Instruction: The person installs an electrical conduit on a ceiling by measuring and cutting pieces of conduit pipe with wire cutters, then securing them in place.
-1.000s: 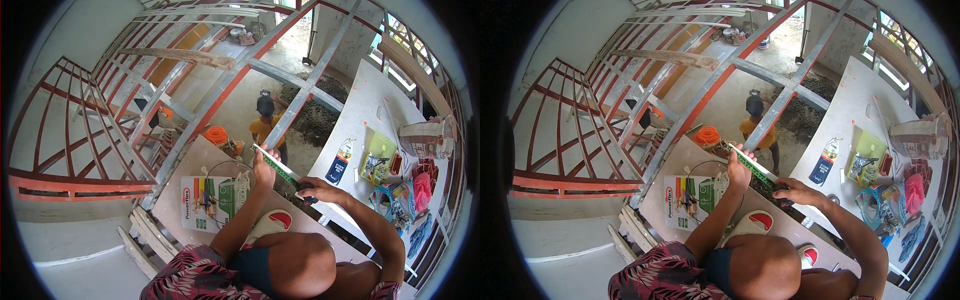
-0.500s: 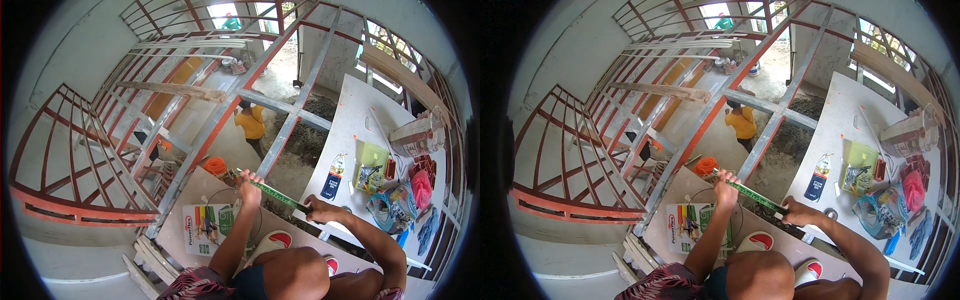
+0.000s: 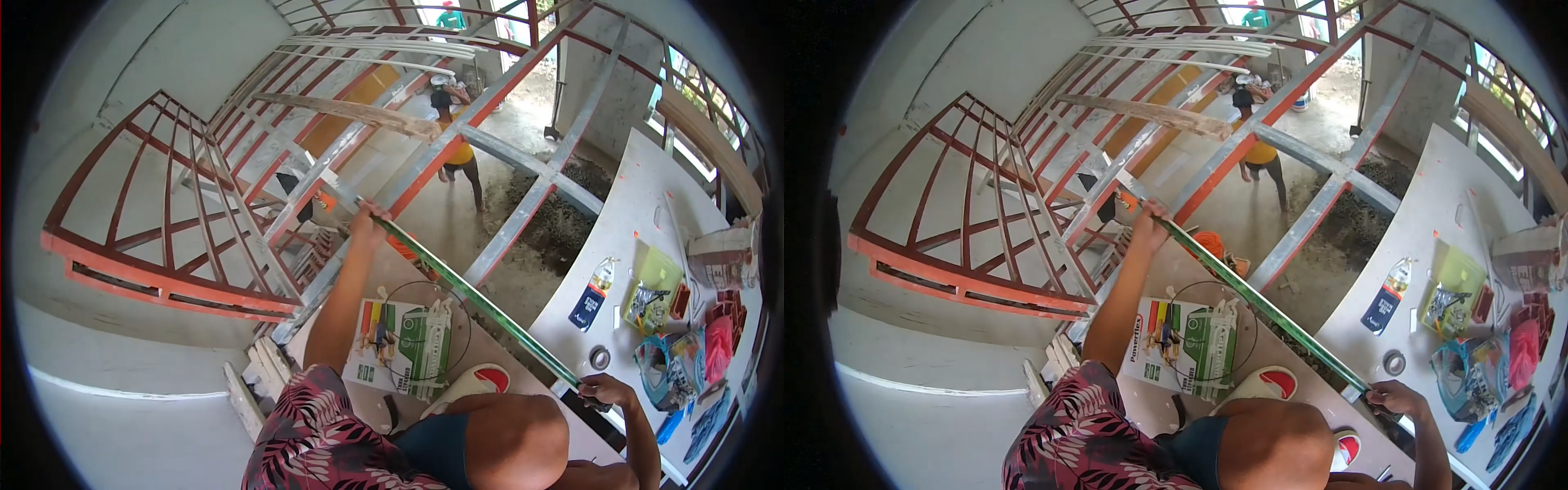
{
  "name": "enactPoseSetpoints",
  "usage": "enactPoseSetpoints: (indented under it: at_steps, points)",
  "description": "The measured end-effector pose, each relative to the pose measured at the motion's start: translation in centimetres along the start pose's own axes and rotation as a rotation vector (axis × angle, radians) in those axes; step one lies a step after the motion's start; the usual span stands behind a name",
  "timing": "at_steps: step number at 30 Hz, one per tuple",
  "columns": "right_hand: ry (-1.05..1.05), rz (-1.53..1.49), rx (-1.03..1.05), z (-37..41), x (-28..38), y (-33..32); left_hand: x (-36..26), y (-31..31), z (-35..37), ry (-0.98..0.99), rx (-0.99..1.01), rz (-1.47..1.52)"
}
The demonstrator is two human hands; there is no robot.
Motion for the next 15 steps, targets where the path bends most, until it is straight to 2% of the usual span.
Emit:
enactPoseSetpoints:
  at_steps: [2,4,5,7,8,9,10,11,13,15]
  points:
    - [0.064,0.068,0.063,-0.2,-1.3,0.6,-3.1,-1.0,-1.6,0.022,-0.003,-0.026]
    - [0.048,0.147,-0.008,-0.8,-1.9,0.6,-6.6,-3.2,-4.3,0.05,0.039,-0.041]
    - [0.039,0.194,-0.024,-0.3,-0.2,0.5,-8.0,-4.1,-5.3,0.045,0.057,-0.011]
    - [-0.011,0.285,-0.082,-0.7,0.9,0.5,-9.3,-4.8,-6.0,0.111,0.102,-0.128]
    - [-0.044,0.322,-0.125,-2.1,0.0,0.8,-10.0,-6.3,-7.3,0.092,0.149,-0.045]
    - [-0.045,0.371,-0.188,-3.0,-0.4,0.9,-9.8,-6.0,-7.0,0.166,0.105,-0.189]
    - [-0.044,0.441,-0.223,-3.5,-0.2,1.2,-10.0,-8.1,-8.0,0.143,0.203,-0.156]
    - [-0.022,0.441,-0.218,-3.9,-0.1,1.3,-8.3,-6.0,-5.8,0.169,-0.037,-0.032]
    - [0.006,0.433,-0.229,-4.5,0.4,1.5,-5.1,-6.1,-3.3,0.2,-0.128,-0.266]
    - [-0.014,0.376,-0.274,-5.0,1.4,2.1,0.6,-6.4,-0.6,0.153,0.068,-0.173]
Point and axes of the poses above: each hand's wrist, its own z-axis away from the middle knuckle, its own y-axis out of the palm, x = y × z, the point moved 3 cm from there along -z, towards the middle knuckle, and after that the axes turned 10 degrees about z, right-handed, at the moved point
